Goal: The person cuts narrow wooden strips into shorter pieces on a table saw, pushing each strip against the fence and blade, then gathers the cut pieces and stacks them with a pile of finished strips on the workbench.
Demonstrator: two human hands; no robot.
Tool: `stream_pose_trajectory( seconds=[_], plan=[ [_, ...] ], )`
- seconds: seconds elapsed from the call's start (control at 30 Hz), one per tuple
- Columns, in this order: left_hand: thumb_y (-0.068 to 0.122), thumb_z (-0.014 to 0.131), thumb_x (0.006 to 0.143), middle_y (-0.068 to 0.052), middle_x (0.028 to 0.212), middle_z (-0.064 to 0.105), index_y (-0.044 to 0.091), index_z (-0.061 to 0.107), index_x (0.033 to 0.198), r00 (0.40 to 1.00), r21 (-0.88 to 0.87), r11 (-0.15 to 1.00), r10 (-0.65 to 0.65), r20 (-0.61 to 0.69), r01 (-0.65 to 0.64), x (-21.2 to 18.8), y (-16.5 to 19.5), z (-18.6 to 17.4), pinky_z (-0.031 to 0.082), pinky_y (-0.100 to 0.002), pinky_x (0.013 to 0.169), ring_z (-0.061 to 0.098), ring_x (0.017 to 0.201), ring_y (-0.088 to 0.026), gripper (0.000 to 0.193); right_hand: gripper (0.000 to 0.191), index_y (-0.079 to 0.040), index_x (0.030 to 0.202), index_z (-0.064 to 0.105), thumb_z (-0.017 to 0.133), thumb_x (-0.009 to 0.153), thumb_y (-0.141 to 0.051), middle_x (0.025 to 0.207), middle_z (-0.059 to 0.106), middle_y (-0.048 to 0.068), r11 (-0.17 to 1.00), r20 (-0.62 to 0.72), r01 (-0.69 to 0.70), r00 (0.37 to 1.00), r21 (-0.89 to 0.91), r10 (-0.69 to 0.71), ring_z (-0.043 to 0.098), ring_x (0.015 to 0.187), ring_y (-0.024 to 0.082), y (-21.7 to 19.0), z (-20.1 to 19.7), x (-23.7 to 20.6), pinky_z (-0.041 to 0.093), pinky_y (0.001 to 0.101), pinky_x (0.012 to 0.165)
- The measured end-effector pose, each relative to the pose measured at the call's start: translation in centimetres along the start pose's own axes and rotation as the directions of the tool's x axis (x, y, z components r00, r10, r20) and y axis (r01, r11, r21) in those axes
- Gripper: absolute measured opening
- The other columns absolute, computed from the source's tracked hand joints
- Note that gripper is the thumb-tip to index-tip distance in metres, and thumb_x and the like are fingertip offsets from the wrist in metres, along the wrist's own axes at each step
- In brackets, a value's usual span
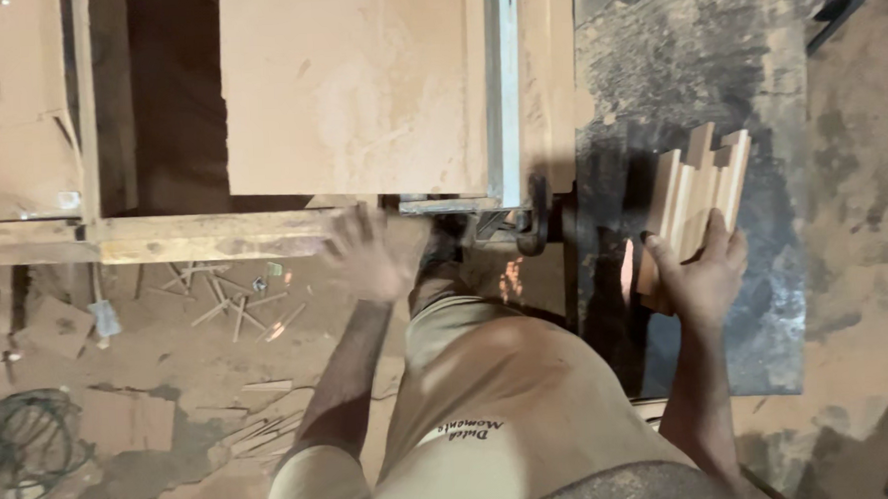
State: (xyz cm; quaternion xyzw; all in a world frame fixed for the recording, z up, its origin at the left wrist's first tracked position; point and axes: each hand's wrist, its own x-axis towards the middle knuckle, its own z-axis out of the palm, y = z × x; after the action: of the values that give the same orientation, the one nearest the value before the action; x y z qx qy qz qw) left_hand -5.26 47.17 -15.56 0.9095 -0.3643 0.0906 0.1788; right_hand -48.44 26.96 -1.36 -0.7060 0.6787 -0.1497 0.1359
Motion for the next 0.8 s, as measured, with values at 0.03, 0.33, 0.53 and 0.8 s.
stream_pose_trajectory(
  seconds=[0.03, 0.33, 0.53, 0.8],
  plan=[
    [0.07, 0.032, 0.1, -0.016, 0.173, 0.012, 0.022, 0.028, 0.163, 0.986, -0.027, 0.986, 0.166, 0.026, -0.165, -1.2, 1.7, 0.3, 0.003, -0.065, 0.124, 0.009, 0.16, -0.04, 0.079, 0.097, -0.005, 0.159, 0.048, 0.084, 0.084, -0.055, 0.155, 0.036, 0.038, 1.0, -0.014, 0.026, 1.0, 0.0, -0.026, 0.039, 0.141, 0.056, 0.1, 0.2, 0.2, 0.038, 0.0593, 0.113],
    [0.059, 0.056, 0.095, -0.024, 0.171, 0.022, 0.013, 0.042, 0.164, 0.93, 0.153, 0.933, 0.288, 0.23, -0.327, -1.7, 7.2, -5.3, 0.011, -0.072, 0.115, 0.018, 0.156, -0.045, 0.084, 0.087, -0.013, 0.149, 0.051, 0.077, 0.081, -0.06, 0.141, 0.056, 0.021, 0.992, 0.093, -0.074, 0.992, -0.098, 0.083, 0.053, 0.134, 0.041, 1.1, -0.1, 0.6, 0.045, 0.0497, 0.114],
    [0.023, 0.065, 0.092, -0.024, 0.123, 0.063, 0.002, 0.06, 0.13, 0.733, -0.735, 0.65, 0.593, 0.333, -0.192, 0.4, 17.2, -13.2, 0.048, -0.052, 0.105, 0.06, 0.119, -0.041, 0.043, 0.101, -0.015, 0.154, 0.042, 0.084, 0.074, -0.06, 0.157, 0.037, 0.029, 0.992, 0.064, -0.091, 0.993, -0.082, 0.097, 0.042, 0.136, 0.05, -0.2, -1.8, 0.5, 0.039, 0.055, 0.109],
    [0.041, 0.075, 0.092, -0.024, 0.086, 0.073, -0.004, 0.057, 0.112, 0.396, -0.703, 0.707, 0.627, 0.67, 0.07, -2.2, 36.5, -5.9, 0.056, -0.045, 0.075, 0.073, 0.086, -0.039, 0.053, 0.107, -0.025, 0.161, 0.04, 0.085, 0.068, -0.052, 0.153, 0.049, 0.015, 0.995, 0.172, -0.058, 0.984, 0.081, 0.043, 0.055, 0.136, 0.038, 1.0, -3.5, 0.3, 0.052, 0.0461, 0.106]
  ],
)
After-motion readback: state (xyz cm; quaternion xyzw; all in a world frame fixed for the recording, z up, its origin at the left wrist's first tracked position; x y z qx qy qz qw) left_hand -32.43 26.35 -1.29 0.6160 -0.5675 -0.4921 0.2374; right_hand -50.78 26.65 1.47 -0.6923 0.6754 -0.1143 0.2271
